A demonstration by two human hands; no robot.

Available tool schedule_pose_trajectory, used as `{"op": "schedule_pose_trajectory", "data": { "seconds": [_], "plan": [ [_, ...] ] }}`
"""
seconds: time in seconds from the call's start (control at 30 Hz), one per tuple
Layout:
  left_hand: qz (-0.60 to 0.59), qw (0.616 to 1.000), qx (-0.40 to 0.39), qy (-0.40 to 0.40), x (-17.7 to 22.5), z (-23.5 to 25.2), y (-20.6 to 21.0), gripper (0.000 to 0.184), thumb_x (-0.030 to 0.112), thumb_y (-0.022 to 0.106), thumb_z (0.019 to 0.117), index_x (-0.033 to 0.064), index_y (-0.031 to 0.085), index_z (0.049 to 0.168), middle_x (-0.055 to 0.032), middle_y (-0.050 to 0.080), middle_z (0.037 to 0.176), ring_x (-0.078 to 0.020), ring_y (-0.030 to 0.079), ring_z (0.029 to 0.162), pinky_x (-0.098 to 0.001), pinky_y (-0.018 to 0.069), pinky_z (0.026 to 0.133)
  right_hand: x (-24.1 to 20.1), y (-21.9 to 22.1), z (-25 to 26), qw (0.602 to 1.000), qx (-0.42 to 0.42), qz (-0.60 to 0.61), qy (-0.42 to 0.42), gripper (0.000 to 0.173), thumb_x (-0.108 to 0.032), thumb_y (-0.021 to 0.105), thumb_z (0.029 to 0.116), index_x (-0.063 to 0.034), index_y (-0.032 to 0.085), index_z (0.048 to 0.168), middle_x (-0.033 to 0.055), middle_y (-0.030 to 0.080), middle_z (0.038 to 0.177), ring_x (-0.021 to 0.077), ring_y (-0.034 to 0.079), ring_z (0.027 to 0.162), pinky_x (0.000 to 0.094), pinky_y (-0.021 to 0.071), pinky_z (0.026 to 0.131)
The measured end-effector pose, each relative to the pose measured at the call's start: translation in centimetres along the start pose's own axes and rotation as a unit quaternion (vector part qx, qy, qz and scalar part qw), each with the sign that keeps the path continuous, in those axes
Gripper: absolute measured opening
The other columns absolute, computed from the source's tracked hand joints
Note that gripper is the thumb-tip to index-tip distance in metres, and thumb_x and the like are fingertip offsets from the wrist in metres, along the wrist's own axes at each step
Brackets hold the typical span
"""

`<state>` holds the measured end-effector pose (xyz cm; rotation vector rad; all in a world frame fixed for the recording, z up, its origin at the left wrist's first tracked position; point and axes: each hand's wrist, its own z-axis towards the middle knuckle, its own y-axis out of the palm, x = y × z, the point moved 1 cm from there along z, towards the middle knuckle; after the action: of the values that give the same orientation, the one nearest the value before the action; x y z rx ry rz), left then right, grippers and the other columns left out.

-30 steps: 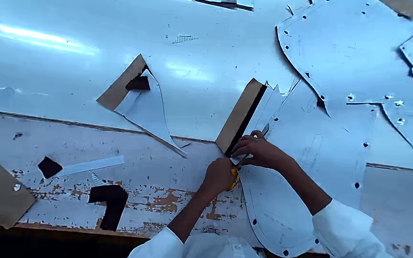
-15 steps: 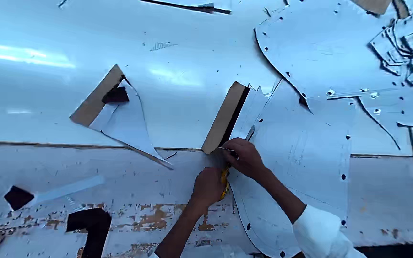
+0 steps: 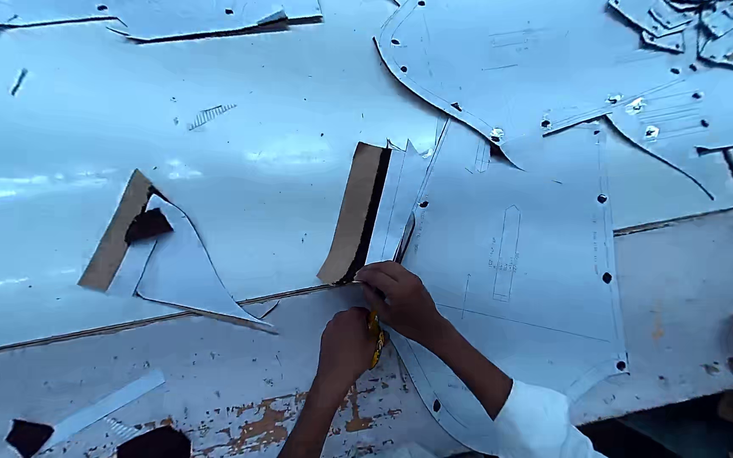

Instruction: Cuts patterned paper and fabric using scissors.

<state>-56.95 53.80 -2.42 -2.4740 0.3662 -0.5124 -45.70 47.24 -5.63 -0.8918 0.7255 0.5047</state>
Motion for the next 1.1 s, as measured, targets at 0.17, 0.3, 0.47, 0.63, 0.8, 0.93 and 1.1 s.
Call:
{"op": "schedule_pose_trajectory", "data": {
  "seconds": [0.17, 0.3, 0.47, 0.63, 0.8, 0.93, 1.1],
  "plan": [
    [0.017, 1.0, 0.002, -0.002, -0.3, 0.4, 0.4, 0.022, 0.026, 0.072, 0.0951, 0.0047, 0.075, 0.1, -0.0138, 0.072, 0.092, -0.0305, 0.07, 0.091, -0.0512, 0.0551, 0.086, 3.5, -2.9, -2.3, 0.978, 0.034, -0.177, 0.101, 0.044, -0.038, 0.058, 0.1008, -0.0095, 0.066, 0.134, 0.0133, 0.057, 0.147, 0.0343, 0.049, 0.141, 0.0561, 0.0357, 0.117],
    [0.008, 1.0, 0.005, -0.002, -0.3, 0.3, 0.5, 0.018, 0.024, 0.075, 0.0933, 0.0062, 0.075, 0.097, -0.0113, 0.072, 0.087, -0.0275, 0.07, 0.085, -0.0493, 0.0557, 0.082, 7.1, -3.9, -4.0, 0.934, -0.009, -0.276, 0.227, 0.06, -0.054, 0.037, 0.1059, -0.0265, 0.04, 0.159, 0.0054, 0.029, 0.169, 0.0361, 0.017, 0.158, 0.0742, 0.0091, 0.119],
    [-0.004, 1.0, 0.007, 0.001, -0.8, 0.9, 0.8, 0.014, 0.02, 0.077, 0.092, 0.0063, 0.074, 0.092, -0.0093, 0.071, 0.081, -0.024, 0.07, 0.076, -0.0473, 0.058, 0.077, 8.0, -3.3, -4.0, 0.924, -0.023, -0.298, 0.238, 0.052, -0.054, 0.032, 0.1073, -0.0381, 0.043, 0.156, -0.0003, 0.032, 0.168, 0.0344, 0.019, 0.157, 0.076, 0.0039, 0.118],
    [-0.016, 1.0, 0.005, -0.006, -0.9, 0.9, 0.3, 0.017, 0.022, 0.078, 0.0905, 0.0089, 0.073, 0.1, -0.0069, 0.073, 0.086, -0.0222, 0.071, 0.078, -0.0474, 0.0597, 0.078, 7.9, -3.4, -3.8, 0.924, -0.025, -0.291, 0.247, 0.052, -0.052, 0.033, 0.1073, -0.0391, 0.042, 0.156, -0.0012, 0.03, 0.169, 0.0337, 0.017, 0.158, 0.0753, 0.0019, 0.118],
    [0.041, 0.998, 0.037, -0.017, 0.4, 0.2, -0.5, 0.022, 0.026, 0.078, 0.0896, 0.0085, 0.075, 0.103, -0.0128, 0.072, 0.094, -0.0294, 0.07, 0.09, -0.051, 0.0562, 0.084, 8.0, -3.5, -3.9, 0.93, -0.012, -0.273, 0.246, 0.05, -0.051, 0.033, 0.1078, -0.04, 0.043, 0.156, -0.001, 0.033, 0.167, 0.0326, 0.02, 0.157, 0.0751, 0.0016, 0.118],
    [0.082, 0.993, 0.08, 0.01, 0.8, 0.4, -0.5, 0.027, 0.023, 0.078, 0.0912, 0.001, 0.073, 0.107, -0.0208, 0.071, 0.097, -0.0381, 0.07, 0.094, -0.0556, 0.0558, 0.085, 7.3, -3.8, -4.0, 0.933, -0.029, -0.251, 0.257, 0.051, -0.046, 0.033, 0.1091, -0.0366, 0.039, 0.159, -0.0021, 0.027, 0.17, 0.0308, 0.014, 0.159, 0.074, 0.0023, 0.119],
    [0.076, 0.989, 0.119, 0.038, 1.0, 0.5, -0.4, 0.032, 0.016, 0.08, 0.0895, -0.001, 0.072, 0.115, -0.0255, 0.071, 0.11, -0.0431, 0.069, 0.103, -0.0603, 0.0543, 0.09, 7.8, -3.6, -4.0, 0.934, -0.008, -0.258, 0.248, 0.049, -0.049, 0.032, 0.1084, -0.0384, 0.045, 0.155, 0.0, 0.033, 0.167, 0.0334, 0.02, 0.157, 0.0744, 0.0024, 0.119]
  ]
}}
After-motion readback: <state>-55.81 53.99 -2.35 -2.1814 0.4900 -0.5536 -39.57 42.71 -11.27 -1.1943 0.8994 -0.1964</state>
